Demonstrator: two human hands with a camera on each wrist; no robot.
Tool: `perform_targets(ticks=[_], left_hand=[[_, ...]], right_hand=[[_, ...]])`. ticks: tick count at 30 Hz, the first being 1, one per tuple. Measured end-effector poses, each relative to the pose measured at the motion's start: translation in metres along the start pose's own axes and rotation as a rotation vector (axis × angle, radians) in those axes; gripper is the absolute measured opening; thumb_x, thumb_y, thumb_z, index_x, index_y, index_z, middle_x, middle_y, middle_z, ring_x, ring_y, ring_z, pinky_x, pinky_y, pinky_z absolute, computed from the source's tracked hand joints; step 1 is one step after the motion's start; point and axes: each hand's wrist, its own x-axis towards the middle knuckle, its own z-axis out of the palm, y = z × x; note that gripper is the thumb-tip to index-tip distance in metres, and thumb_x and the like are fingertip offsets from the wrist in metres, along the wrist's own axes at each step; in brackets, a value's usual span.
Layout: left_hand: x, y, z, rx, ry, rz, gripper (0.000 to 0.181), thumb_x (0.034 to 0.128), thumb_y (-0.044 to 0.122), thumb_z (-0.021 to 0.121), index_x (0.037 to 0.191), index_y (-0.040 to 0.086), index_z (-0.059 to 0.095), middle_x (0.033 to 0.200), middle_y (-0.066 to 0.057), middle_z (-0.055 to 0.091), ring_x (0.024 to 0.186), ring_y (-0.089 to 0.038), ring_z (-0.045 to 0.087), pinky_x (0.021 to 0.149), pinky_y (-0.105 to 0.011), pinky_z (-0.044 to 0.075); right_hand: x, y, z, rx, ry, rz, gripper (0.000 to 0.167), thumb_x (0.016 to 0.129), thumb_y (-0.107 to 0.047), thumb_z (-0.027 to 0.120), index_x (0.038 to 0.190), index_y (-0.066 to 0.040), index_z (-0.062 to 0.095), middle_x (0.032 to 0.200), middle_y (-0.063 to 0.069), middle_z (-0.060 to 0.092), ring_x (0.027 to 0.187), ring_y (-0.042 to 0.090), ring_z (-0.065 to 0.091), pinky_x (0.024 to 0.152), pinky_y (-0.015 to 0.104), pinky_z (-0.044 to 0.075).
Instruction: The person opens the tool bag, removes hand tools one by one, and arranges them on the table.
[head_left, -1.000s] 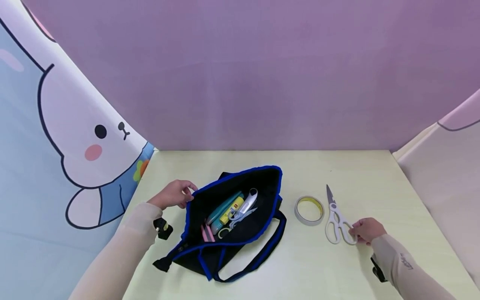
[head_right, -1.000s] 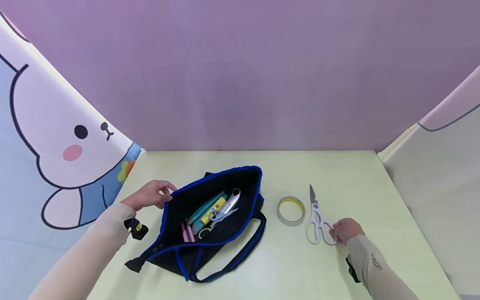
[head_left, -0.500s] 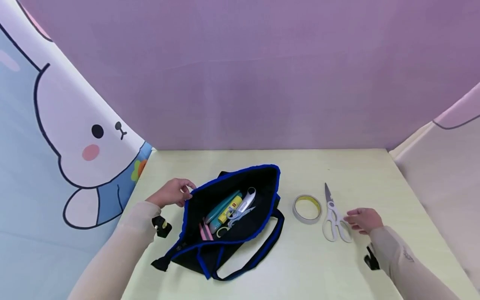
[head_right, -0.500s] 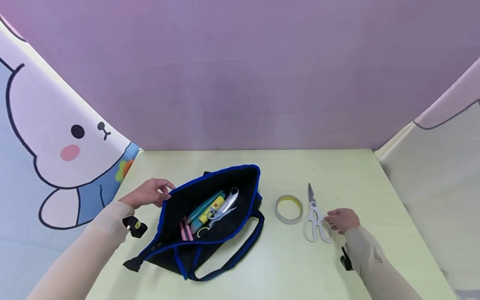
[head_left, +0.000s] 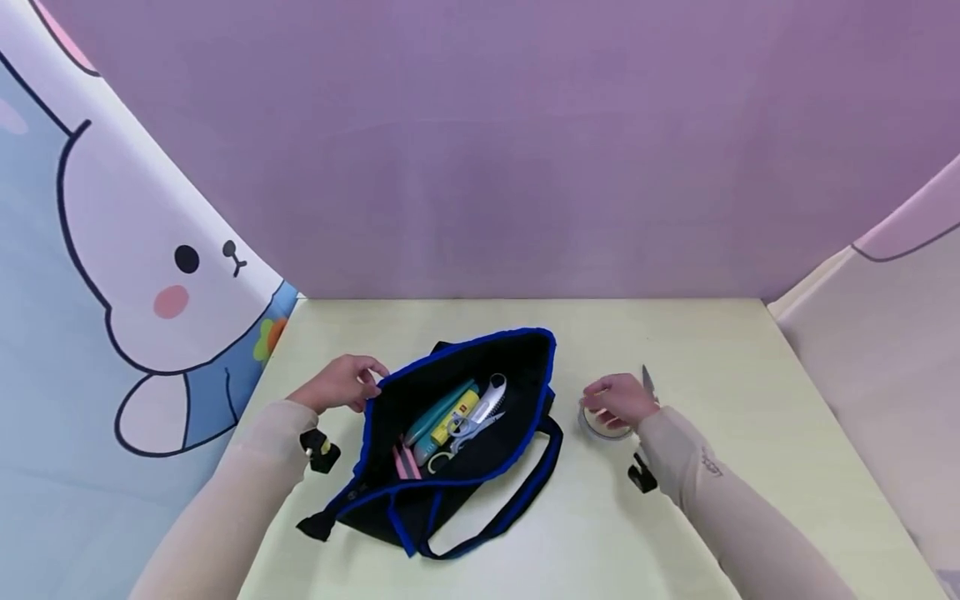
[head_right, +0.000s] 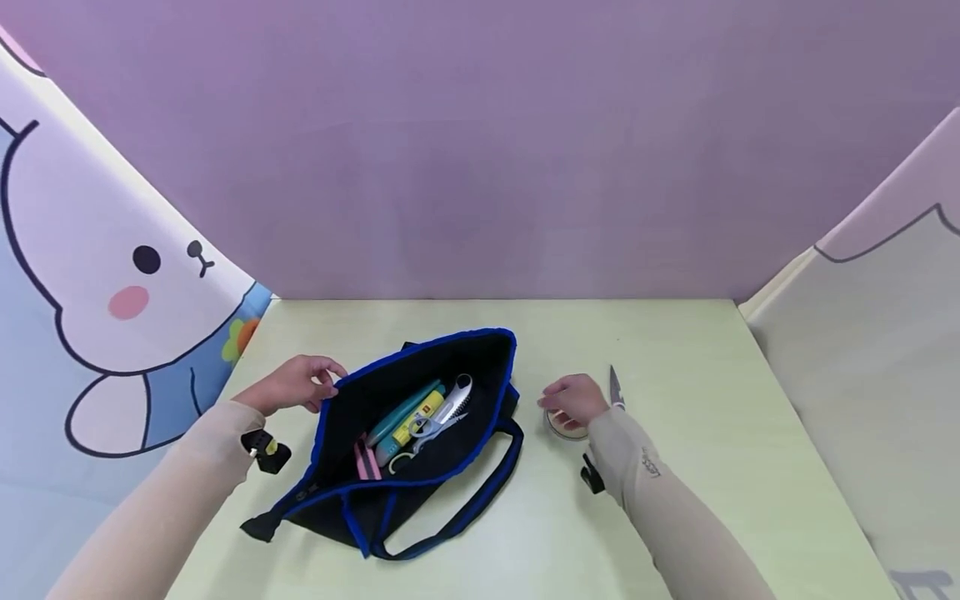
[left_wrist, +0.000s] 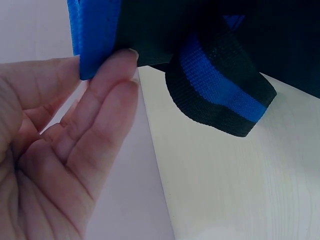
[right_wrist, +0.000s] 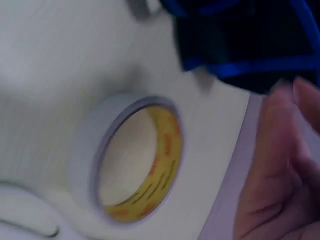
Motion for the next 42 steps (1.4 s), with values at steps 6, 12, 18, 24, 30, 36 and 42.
perform_targets(ticks=[6,12,18,24,30,36,42], left_hand=[[-0.001,0.002,0.001,0.028,0.007,0.018,0.023,0.09,-0.003,0.057,0.113,-0.006,0.06,0.084,-0.012,0.059,0.06,-0.016,0.06,0.064,-0.035,0.056],[-0.004,0.004,0.004,0.042,0.01,0.017,0.025,0.0902,-0.004,0.057,0.114,-0.006,0.059,0.083,-0.012,0.059,0.06,-0.017,0.06,0.065,-0.035,0.056],[-0.004,0.008,0.006,0.034,0.02,0.035,0.024,0.0896,-0.005,0.057,0.113,-0.007,0.059,0.082,-0.012,0.06,0.059,-0.017,0.06,0.064,-0.035,0.056],[0.0,0.01,0.007,0.034,0.026,0.029,0.024,0.0895,-0.005,0.057,0.113,-0.006,0.059,0.082,-0.012,0.059,0.059,-0.018,0.06,0.064,-0.035,0.056],[0.004,0.016,0.009,0.036,0.004,-0.005,0.025,0.0901,-0.006,0.055,0.114,-0.004,0.06,0.085,-0.012,0.06,0.062,-0.018,0.059,0.066,-0.034,0.056],[0.002,0.022,0.01,0.031,-0.015,-0.035,0.026,0.0906,-0.007,0.054,0.115,-0.004,0.059,0.088,-0.014,0.061,0.064,-0.02,0.059,0.067,-0.035,0.056],[-0.001,0.021,0.01,0.021,-0.001,-0.046,0.026,0.0907,-0.006,0.054,0.116,-0.004,0.059,0.088,-0.014,0.061,0.064,-0.021,0.06,0.067,-0.034,0.056]], right_hand=[[0.015,-0.031,0.028,-0.088,-0.29,-0.037,0.01,0.086,-0.007,0.067,0.09,0.001,0.066,0.063,0.001,0.056,0.044,0.004,0.046,0.042,0.015,0.031],[0.02,-0.068,0.06,-0.282,-0.298,-0.018,0.023,0.086,-0.012,0.068,0.067,-0.006,0.057,0.052,0.0,0.051,0.041,0.005,0.042,0.042,0.016,0.035],[0.019,-0.088,0.066,-0.326,-0.297,-0.008,0.024,0.087,-0.013,0.067,0.068,-0.003,0.057,0.049,0.0,0.049,0.039,0.006,0.042,0.043,0.017,0.041],[0.03,-0.095,0.072,-0.309,-0.276,-0.09,0.012,0.085,-0.006,0.069,0.092,0.003,0.067,0.061,0.004,0.057,0.048,0.01,0.05,0.049,0.024,0.049],[0.051,-0.088,0.086,-0.356,-0.34,-0.178,0.034,0.084,-0.004,0.069,0.118,0.0,0.064,0.083,0.007,0.068,0.066,0.014,0.06,0.06,0.03,0.052],[0.064,-0.083,0.108,-0.317,-0.407,-0.298,0.035,0.083,0.0,0.068,0.117,0.004,0.064,0.099,0.014,0.069,0.072,0.011,0.058,0.069,0.035,0.053],[0.069,-0.077,0.124,-0.294,-0.442,-0.382,0.034,0.082,0.004,0.068,0.115,0.009,0.063,0.096,0.017,0.068,0.075,0.009,0.057,0.068,0.022,0.048]])
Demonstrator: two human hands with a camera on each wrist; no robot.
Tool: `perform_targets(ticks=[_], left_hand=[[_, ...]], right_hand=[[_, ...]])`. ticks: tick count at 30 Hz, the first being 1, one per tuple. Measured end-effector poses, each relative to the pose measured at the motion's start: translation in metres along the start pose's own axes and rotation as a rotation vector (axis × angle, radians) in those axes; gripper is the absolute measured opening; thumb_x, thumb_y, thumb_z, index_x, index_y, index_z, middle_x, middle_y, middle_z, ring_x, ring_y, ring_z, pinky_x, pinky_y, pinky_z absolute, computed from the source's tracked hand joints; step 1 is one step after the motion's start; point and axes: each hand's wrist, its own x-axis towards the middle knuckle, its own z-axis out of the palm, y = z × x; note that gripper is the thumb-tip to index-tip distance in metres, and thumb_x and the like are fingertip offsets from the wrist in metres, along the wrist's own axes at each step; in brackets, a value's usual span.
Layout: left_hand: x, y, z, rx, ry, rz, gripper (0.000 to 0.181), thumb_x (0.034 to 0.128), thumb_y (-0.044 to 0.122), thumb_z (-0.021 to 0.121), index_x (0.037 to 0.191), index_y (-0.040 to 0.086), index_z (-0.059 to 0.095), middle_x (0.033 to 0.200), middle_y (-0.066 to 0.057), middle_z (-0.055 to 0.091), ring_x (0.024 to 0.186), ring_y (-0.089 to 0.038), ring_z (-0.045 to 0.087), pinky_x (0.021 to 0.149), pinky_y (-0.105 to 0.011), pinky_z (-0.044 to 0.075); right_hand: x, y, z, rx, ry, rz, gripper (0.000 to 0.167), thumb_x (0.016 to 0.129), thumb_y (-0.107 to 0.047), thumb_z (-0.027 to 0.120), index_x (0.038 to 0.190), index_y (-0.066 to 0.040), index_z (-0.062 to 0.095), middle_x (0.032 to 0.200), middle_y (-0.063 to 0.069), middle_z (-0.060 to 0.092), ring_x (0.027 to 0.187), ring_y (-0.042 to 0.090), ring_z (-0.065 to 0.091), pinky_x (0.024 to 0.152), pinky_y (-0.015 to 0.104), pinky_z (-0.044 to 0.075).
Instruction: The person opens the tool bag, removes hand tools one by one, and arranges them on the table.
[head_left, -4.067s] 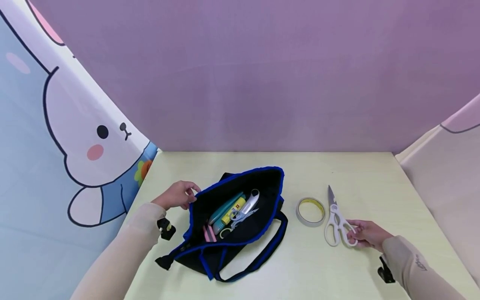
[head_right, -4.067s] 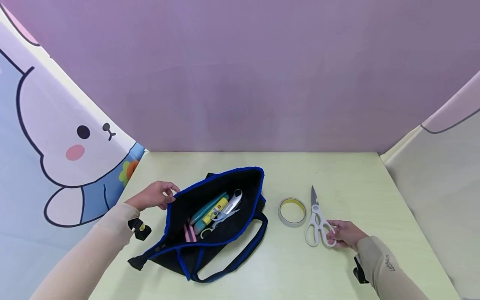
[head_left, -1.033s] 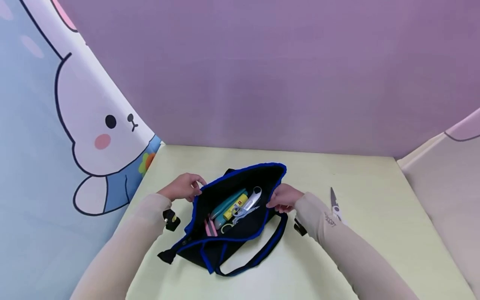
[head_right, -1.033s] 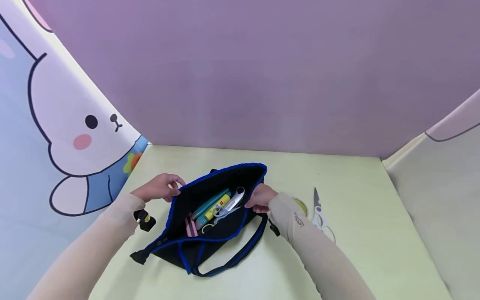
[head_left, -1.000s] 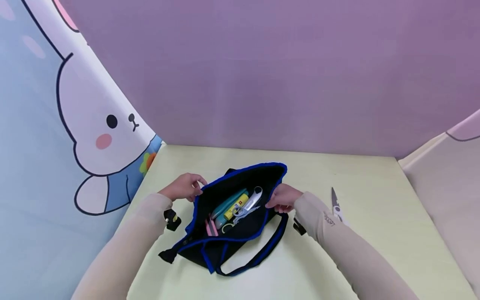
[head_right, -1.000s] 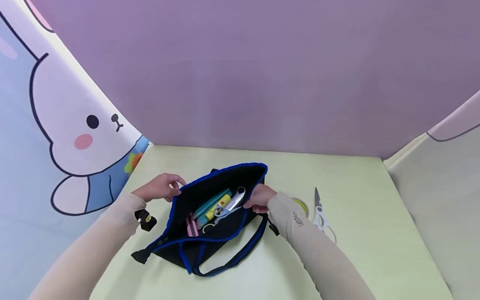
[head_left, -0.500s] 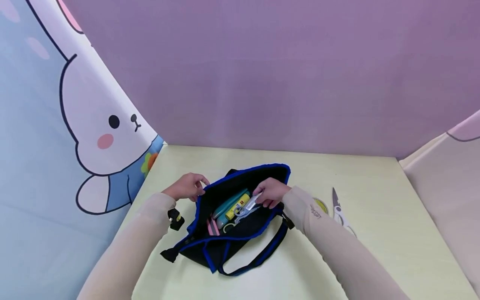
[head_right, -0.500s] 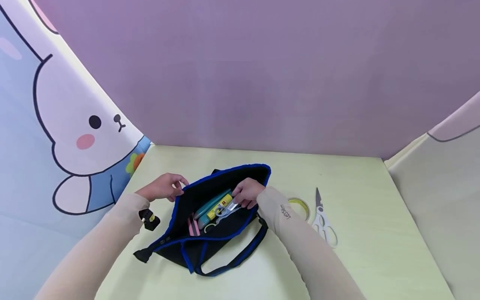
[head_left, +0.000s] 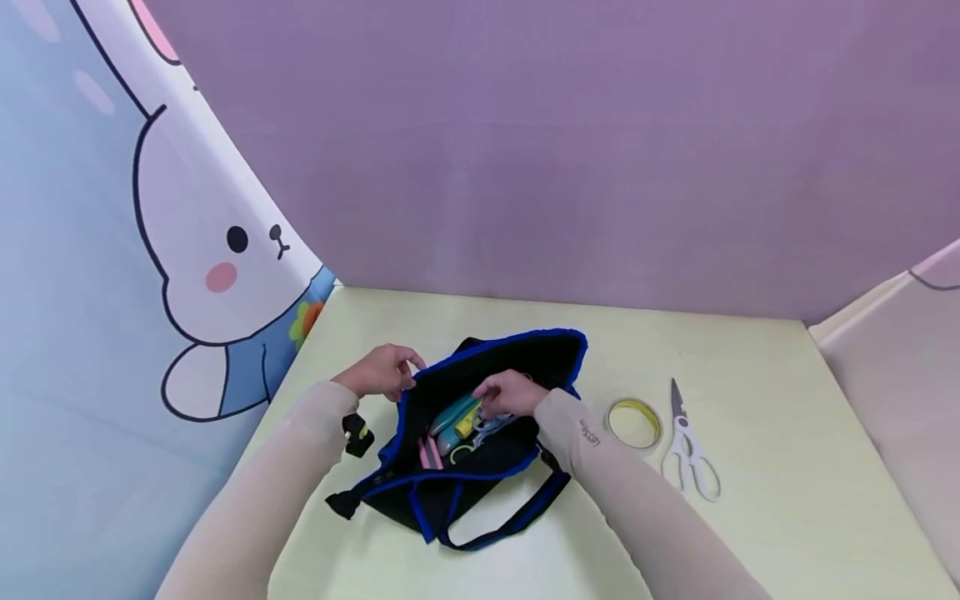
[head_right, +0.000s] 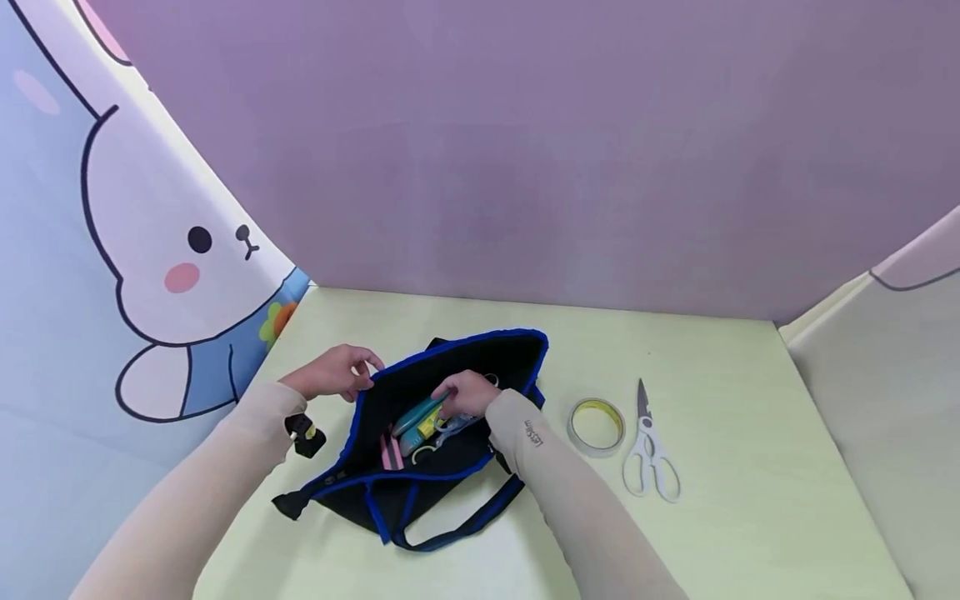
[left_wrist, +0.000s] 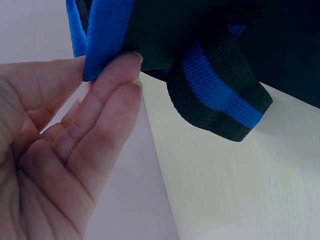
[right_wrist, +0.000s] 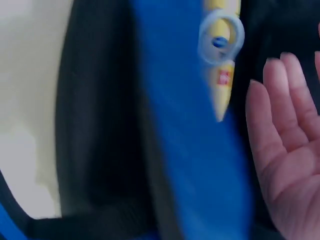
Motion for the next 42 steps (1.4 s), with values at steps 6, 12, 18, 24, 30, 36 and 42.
perform_targets(ticks=[6,12,18,24,30,36,42], left_hand=[[-0.001,-0.005,0.0,-0.014,0.014,0.027,0.024,0.09,-0.005,0.056,0.114,-0.004,0.059,0.085,-0.013,0.06,0.062,-0.02,0.061,0.066,-0.035,0.056],[-0.002,-0.01,0.003,-0.025,0.019,0.04,0.024,0.0895,-0.005,0.057,0.113,-0.004,0.06,0.083,-0.012,0.059,0.06,-0.018,0.06,0.065,-0.035,0.056],[-0.002,-0.01,0.003,-0.028,0.023,0.04,0.024,0.0897,-0.005,0.057,0.114,-0.005,0.06,0.083,-0.013,0.059,0.06,-0.018,0.061,0.065,-0.035,0.056],[-0.004,-0.008,0.003,-0.028,0.034,0.038,0.024,0.0901,-0.004,0.057,0.113,-0.005,0.06,0.084,-0.013,0.06,0.059,-0.017,0.061,0.065,-0.035,0.057],[-0.006,-0.006,0.005,-0.028,0.033,0.039,0.024,0.0897,-0.005,0.057,0.114,-0.005,0.06,0.083,-0.013,0.059,0.059,-0.017,0.06,0.065,-0.035,0.056],[-0.005,-0.004,0.005,-0.024,0.027,0.043,0.024,0.0899,-0.005,0.056,0.114,-0.006,0.059,0.083,-0.013,0.059,0.06,-0.018,0.06,0.065,-0.035,0.056],[-0.003,-0.001,0.007,-0.029,0.027,0.063,0.024,0.0897,-0.006,0.057,0.113,-0.006,0.06,0.083,-0.013,0.059,0.06,-0.018,0.061,0.065,-0.036,0.056]], right_hand=[[0.004,0.005,0.01,-0.057,0.03,-0.005,0.034,0.08,0.006,0.07,0.113,0.007,0.064,0.098,0.013,0.065,0.087,0.015,0.058,0.078,0.025,0.049],[0.004,0.021,0.023,-0.14,0.082,-0.108,0.033,0.078,0.005,0.072,0.11,0.008,0.066,0.105,0.017,0.068,0.098,0.026,0.062,0.088,0.032,0.049],[0.004,0.03,0.029,-0.18,0.144,-0.142,0.032,0.077,0.003,0.073,0.109,0.005,0.067,0.104,0.014,0.068,0.097,0.024,0.062,0.087,0.03,0.048],[0.023,0.06,0.036,-0.111,0.092,-0.15,0.029,0.076,-0.005,0.078,0.105,-0.003,0.071,0.096,0.005,0.069,0.09,0.018,0.062,0.083,0.032,0.05],[0.02,0.05,0.049,-0.275,0.057,-0.152,0.026,0.077,-0.013,0.079,0.101,-0.008,0.071,0.09,0.001,0.068,0.084,0.014,0.062,0.077,0.027,0.048],[0.004,0.024,0.049,-0.348,0.066,-0.116,0.024,0.075,-0.006,0.079,0.097,-0.005,0.07,0.085,0.001,0.066,0.077,0.012,0.057,0.073,0.025,0.045],[-0.01,0.026,0.025,-0.187,-0.022,-0.218,0.009,0.079,-0.007,0.077,0.083,-0.002,0.071,0.08,-0.002,0.066,0.073,0.001,0.053,0.07,0.019,0.045]])
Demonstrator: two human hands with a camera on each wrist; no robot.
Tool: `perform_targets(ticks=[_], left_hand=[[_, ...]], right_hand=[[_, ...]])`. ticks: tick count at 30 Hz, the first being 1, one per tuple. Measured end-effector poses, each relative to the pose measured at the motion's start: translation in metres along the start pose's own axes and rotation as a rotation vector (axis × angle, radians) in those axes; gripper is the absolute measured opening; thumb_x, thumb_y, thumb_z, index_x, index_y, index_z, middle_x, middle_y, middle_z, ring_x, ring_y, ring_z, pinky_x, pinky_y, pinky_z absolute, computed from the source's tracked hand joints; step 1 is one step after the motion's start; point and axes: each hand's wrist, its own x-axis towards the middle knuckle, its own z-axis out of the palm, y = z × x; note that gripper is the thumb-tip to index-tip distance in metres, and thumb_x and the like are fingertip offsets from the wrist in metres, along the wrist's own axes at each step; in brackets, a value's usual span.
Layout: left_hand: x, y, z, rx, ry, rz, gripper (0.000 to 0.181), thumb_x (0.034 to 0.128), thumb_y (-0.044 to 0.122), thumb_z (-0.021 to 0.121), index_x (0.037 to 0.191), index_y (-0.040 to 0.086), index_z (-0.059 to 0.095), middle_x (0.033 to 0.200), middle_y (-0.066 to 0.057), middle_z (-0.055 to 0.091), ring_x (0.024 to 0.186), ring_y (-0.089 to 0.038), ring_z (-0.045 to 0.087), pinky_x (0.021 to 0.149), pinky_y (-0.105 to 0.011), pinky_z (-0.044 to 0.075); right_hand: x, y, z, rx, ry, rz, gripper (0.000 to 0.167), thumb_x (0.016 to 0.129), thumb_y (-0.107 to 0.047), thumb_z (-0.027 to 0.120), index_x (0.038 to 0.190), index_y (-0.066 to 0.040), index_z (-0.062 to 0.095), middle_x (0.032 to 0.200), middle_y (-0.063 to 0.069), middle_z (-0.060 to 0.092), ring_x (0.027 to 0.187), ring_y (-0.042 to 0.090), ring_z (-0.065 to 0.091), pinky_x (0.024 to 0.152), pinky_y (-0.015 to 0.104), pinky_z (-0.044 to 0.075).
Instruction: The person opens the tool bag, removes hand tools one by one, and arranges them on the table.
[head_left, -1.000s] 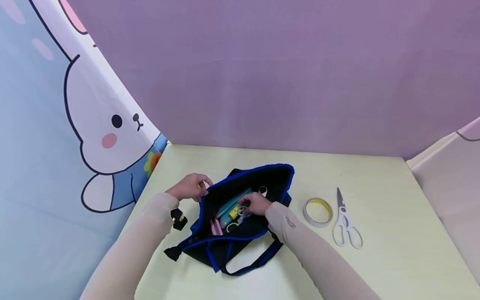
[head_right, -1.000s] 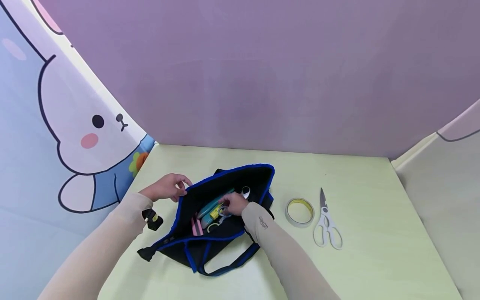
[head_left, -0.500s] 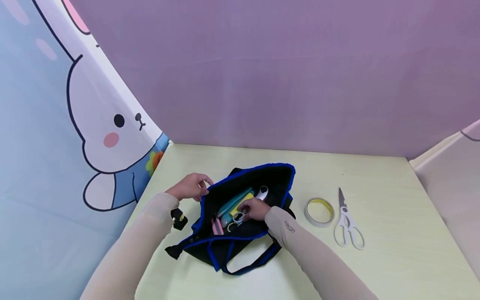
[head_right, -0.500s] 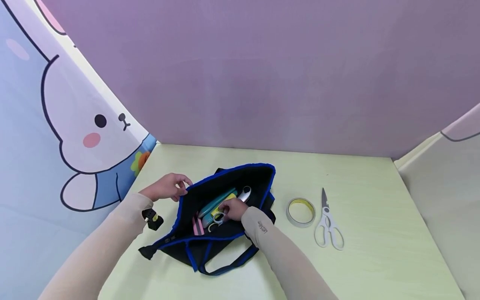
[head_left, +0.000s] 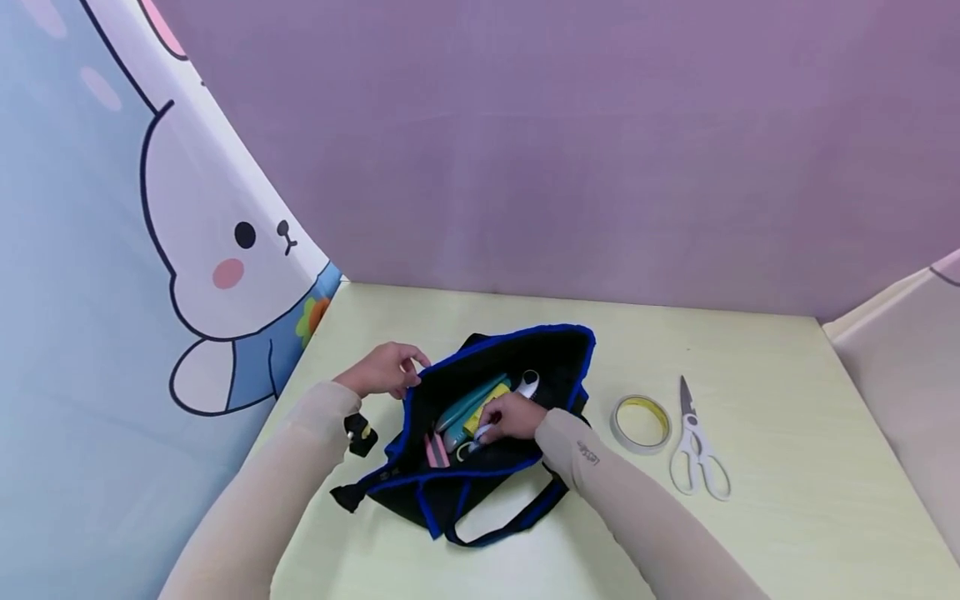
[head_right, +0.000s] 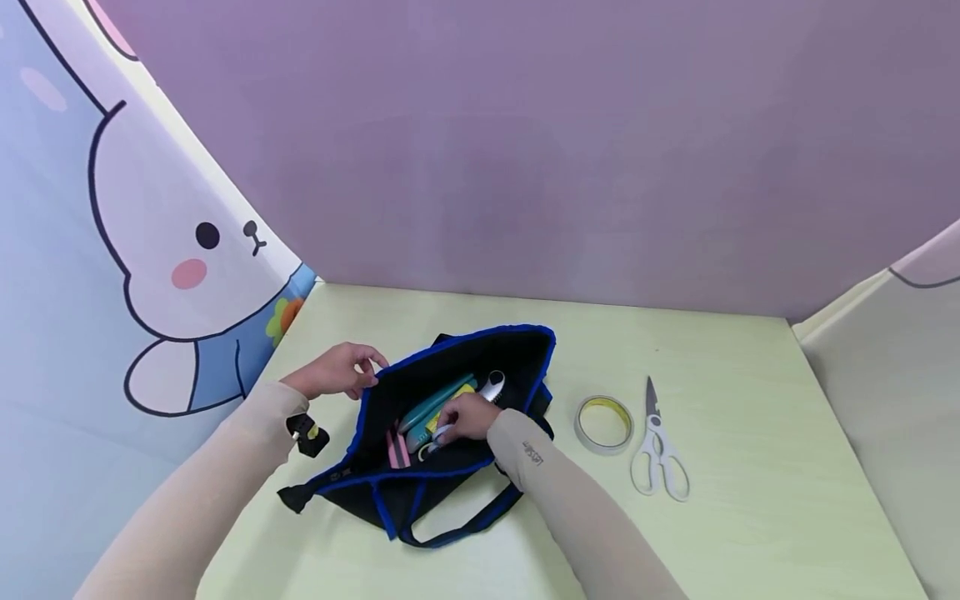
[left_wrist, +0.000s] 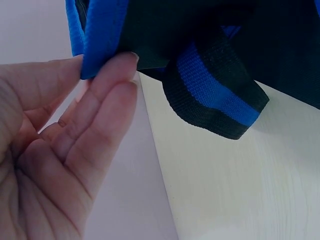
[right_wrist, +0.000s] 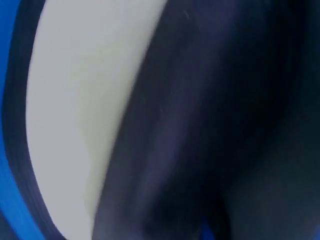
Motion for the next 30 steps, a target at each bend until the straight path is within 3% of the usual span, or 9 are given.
perform_targets(ticks=[3,6,11,14,16,19,22,25,30], left_hand=[[0.0,0.0,0.002,-0.004,-0.011,0.002,0.024,0.0902,-0.005,0.057,0.114,-0.006,0.059,0.084,-0.013,0.059,0.061,-0.019,0.061,0.066,-0.036,0.056],[0.0,-0.001,0.002,0.001,-0.011,-0.006,0.024,0.0904,-0.004,0.057,0.114,-0.005,0.06,0.084,-0.012,0.059,0.062,-0.019,0.062,0.066,-0.035,0.057],[-0.001,0.0,0.0,0.014,-0.001,-0.009,0.024,0.0904,-0.004,0.056,0.114,-0.005,0.06,0.084,-0.013,0.058,0.062,-0.019,0.062,0.066,-0.035,0.056],[-0.001,0.001,-0.001,0.013,-0.006,-0.006,0.024,0.0904,-0.005,0.056,0.114,-0.006,0.059,0.084,-0.013,0.058,0.061,-0.018,0.062,0.066,-0.036,0.056],[0.0,0.001,-0.001,0.012,-0.008,-0.008,0.024,0.0904,-0.005,0.056,0.114,-0.005,0.059,0.085,-0.013,0.058,0.061,-0.018,0.061,0.066,-0.035,0.056],[0.002,0.002,-0.001,0.013,-0.009,-0.007,0.024,0.0905,-0.005,0.056,0.114,-0.005,0.059,0.085,-0.013,0.058,0.061,-0.018,0.062,0.066,-0.035,0.056],[0.003,0.003,0.001,0.015,-0.011,-0.007,0.024,0.0904,-0.005,0.056,0.115,-0.005,0.059,0.085,-0.013,0.059,0.061,-0.018,0.061,0.066,-0.035,0.056],[0.006,0.004,0.003,0.016,-0.018,-0.009,0.025,0.0903,-0.005,0.056,0.115,-0.005,0.059,0.085,-0.013,0.059,0.061,-0.018,0.061,0.066,-0.035,0.056],[0.01,0.004,0.005,0.016,-0.025,0.004,0.026,0.09,-0.005,0.055,0.115,-0.005,0.059,0.085,-0.013,0.059,0.061,-0.019,0.062,0.066,-0.035,0.057]], right_hand=[[-0.016,0.001,-0.014,0.042,0.006,-0.029,0.01,0.078,-0.006,0.078,0.081,-0.001,0.07,0.08,-0.003,0.064,0.073,0.001,0.053,0.07,0.019,0.046],[-0.034,0.005,-0.023,-0.005,0.003,-0.034,0.012,0.076,-0.007,0.079,0.08,-0.002,0.069,0.082,-0.004,0.06,0.074,0.001,0.051,0.069,0.019,0.045],[-0.054,0.016,-0.029,-0.078,-0.015,0.046,0.01,0.077,-0.01,0.079,0.077,-0.007,0.069,0.081,-0.008,0.058,0.074,0.001,0.05,0.068,0.019,0.045],[-0.056,0.02,-0.027,-0.11,0.017,0.119,0.012,0.079,-0.01,0.078,0.084,-0.005,0.068,0.076,-0.007,0.059,0.07,0.003,0.05,0.065,0.021,0.045],[-0.055,0.02,-0.023,-0.104,0.066,0.206,0.025,0.08,-0.012,0.077,0.099,0.0,0.067,0.075,-0.001,0.061,0.068,0.008,0.054,0.065,0.024,0.046],[-0.05,0.016,-0.016,-0.056,0.159,0.366,0.056,0.079,-0.015,0.079,0.124,0.008,0.054,0.095,0.013,0.065,0.084,0.02,0.06,0.079,0.034,0.05],[-0.046,0.012,-0.009,-0.033,0.206,0.489,0.075,0.079,-0.02,0.079,0.136,0.011,0.042,0.119,0.022,0.06,0.105,0.028,0.058,0.095,0.041,0.044],[-0.043,0.009,-0.001,-0.066,0.192,0.517,0.074,0.079,-0.018,0.078,0.137,0.011,0.041,0.122,0.023,0.058,0.108,0.031,0.057,0.096,0.043,0.043],[-0.044,0.009,0.009,-0.12,0.215,0.505,0.072,0.073,0.002,0.074,0.137,0.01,0.041,0.117,0.023,0.06,0.101,0.03,0.058,0.089,0.042,0.046]])
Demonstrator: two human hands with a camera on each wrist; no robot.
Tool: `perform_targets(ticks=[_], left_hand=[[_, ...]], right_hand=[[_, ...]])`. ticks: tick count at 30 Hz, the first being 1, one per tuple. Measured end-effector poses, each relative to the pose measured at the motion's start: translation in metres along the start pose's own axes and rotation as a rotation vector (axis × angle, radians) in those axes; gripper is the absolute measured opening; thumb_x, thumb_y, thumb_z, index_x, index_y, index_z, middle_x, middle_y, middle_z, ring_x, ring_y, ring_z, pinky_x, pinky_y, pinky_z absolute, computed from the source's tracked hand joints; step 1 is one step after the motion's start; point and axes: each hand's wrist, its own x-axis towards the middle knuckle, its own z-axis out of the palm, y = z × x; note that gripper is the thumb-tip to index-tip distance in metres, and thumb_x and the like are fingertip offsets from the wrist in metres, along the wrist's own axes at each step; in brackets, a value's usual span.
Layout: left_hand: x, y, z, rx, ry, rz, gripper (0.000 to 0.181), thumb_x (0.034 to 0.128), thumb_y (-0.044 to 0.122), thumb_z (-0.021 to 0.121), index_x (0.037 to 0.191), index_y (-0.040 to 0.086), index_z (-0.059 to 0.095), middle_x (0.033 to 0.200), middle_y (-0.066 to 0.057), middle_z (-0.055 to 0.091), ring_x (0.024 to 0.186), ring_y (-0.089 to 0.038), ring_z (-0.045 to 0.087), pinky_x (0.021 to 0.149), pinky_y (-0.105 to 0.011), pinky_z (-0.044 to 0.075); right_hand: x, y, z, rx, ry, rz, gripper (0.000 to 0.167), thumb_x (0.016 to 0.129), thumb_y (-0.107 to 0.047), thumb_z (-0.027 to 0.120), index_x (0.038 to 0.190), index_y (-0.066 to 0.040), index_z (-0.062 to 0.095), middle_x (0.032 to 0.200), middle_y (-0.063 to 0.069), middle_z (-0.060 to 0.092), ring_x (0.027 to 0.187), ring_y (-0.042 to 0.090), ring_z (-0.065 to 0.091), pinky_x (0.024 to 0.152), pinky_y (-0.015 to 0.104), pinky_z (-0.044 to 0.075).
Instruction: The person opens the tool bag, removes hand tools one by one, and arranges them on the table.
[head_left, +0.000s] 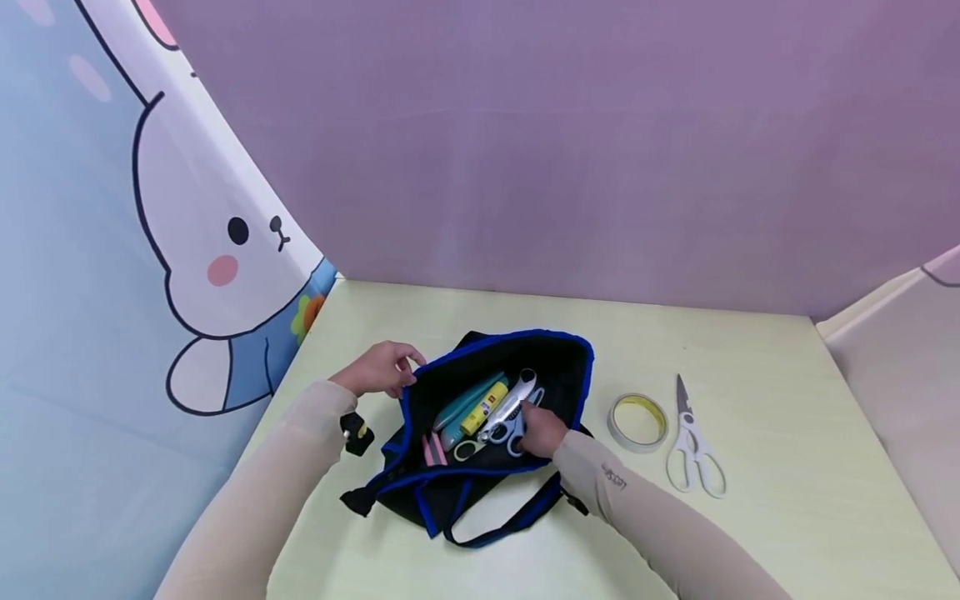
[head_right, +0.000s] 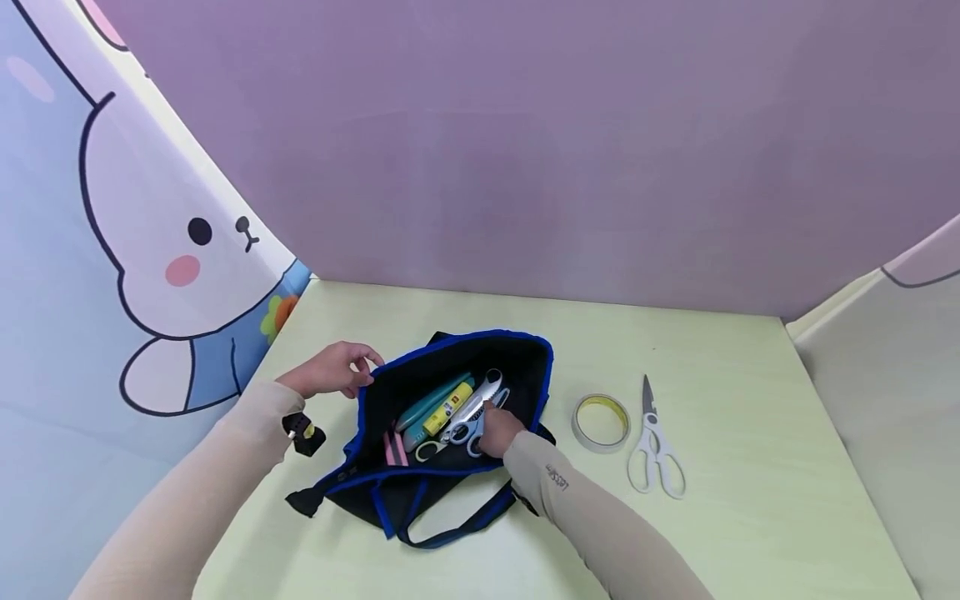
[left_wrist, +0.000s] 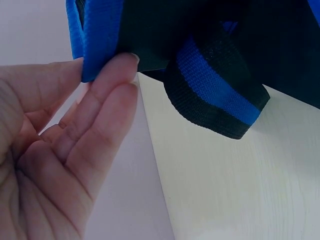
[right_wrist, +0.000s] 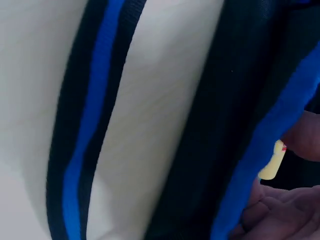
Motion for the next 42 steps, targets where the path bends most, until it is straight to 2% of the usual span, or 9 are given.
perform_targets(ticks=[6,11,13,15,18,21,28,36,42], left_hand=[[0.002,-0.005,-0.001,-0.02,-0.002,0.023,0.025,0.0902,-0.004,0.056,0.115,-0.006,0.059,0.085,-0.013,0.059,0.06,-0.018,0.061,0.066,-0.035,0.057],[-0.002,-0.011,-0.004,-0.03,0.017,0.015,0.025,0.0902,-0.003,0.056,0.115,-0.006,0.058,0.085,-0.013,0.059,0.059,-0.017,0.059,0.066,-0.035,0.057],[-0.002,-0.011,-0.004,-0.031,0.019,0.012,0.025,0.0904,-0.003,0.056,0.115,-0.005,0.059,0.086,-0.013,0.059,0.06,-0.017,0.06,0.066,-0.035,0.057],[-0.002,-0.01,-0.003,-0.028,0.023,-0.003,0.024,0.0903,-0.004,0.056,0.114,-0.005,0.059,0.085,-0.013,0.059,0.06,-0.018,0.06,0.065,-0.034,0.057],[-0.002,-0.006,-0.002,-0.013,0.038,-0.05,0.023,0.0896,-0.006,0.056,0.112,-0.005,0.06,0.082,-0.013,0.059,0.059,-0.017,0.06,0.063,-0.033,0.056],[-0.001,-0.001,-0.001,-0.002,0.05,-0.088,0.022,0.0888,-0.008,0.056,0.11,-0.005,0.06,0.081,-0.013,0.058,0.057,-0.017,0.059,0.062,-0.032,0.056],[0.003,0.001,0.001,0.0,0.056,-0.098,0.022,0.0886,-0.008,0.057,0.11,-0.005,0.06,0.081,-0.013,0.058,0.057,-0.017,0.058,0.061,-0.031,0.056],[0.007,0.001,0.0,0.008,0.044,-0.107,0.021,0.0894,-0.006,0.057,0.11,-0.005,0.06,0.082,-0.013,0.056,0.057,-0.017,0.06,0.061,-0.031,0.056],[0.007,0.001,-0.002,0.006,0.034,-0.097,0.021,0.0894,-0.006,0.057,0.11,-0.005,0.06,0.083,-0.014,0.057,0.058,-0.017,0.06,0.063,-0.032,0.056]], right_hand=[[-0.007,0.003,-0.006,0.089,-0.006,0.019,0.079,0.071,0.014,0.063,0.143,0.011,0.03,0.12,0.024,0.057,0.082,0.024,0.057,0.078,0.037,0.048],[-0.011,0.003,-0.016,0.155,-0.059,0.03,0.069,0.075,0.015,0.055,0.141,0.014,0.032,0.098,0.021,0.06,0.059,0.015,0.049,0.059,0.028,0.047],[-0.013,0.004,-0.021,0.169,-0.068,0.036,0.053,0.073,0.017,0.052,0.126,0.013,0.051,0.079,0.016,0.056,0.054,0.013,0.05,0.053,0.027,0.049],[-0.016,0.006,-0.026,0.158,-0.076,0.018,0.032,0.07,0.019,0.049,0.098,0.01,0.063,0.072,0.012,0.053,0.05,0.014,0.051,0.049,0.027,0.051],[-0.022,0.008,-0.032,0.089,-0.085,-0.03,0.02,0.065,0.02,0.048,0.069,0.002,0.056,0.065,0.007,0.051,0.05,0.014,0.055,0.048,0.028,0.053],[-0.028,0.008,-0.035,0.064,-0.108,-0.05,0.026,0.067,0.019,0.05,0.076,0.002,0.066,0.071,0.008,0.058,0.054,0.015,0.058,0.05,0.028,0.054],[-0.035,0.007,-0.047,0.222,-0.186,-0.049,0.038,0.071,0.021,0.052,0.102,0.007,0.067,0.066,0.001,0.048,0.057,0.011,0.051,0.054,0.033,0.055],[-0.039,0.001,-0.057,0.406,-0.215,0.009,0.057,0.079,0.019,0.054,0.134,0.02,0.038,0.075,0.005,0.05,0.061,0.012,0.054,0.059,0.03,0.055],[-0.048,0.012,-0.053,0.424,-0.15,0.004,0.06,0.076,0.022,0.05,0.135,0.018,0.039,0.073,0.005,0.05,0.066,0.016,0.057,0.063,0.035,0.056]])
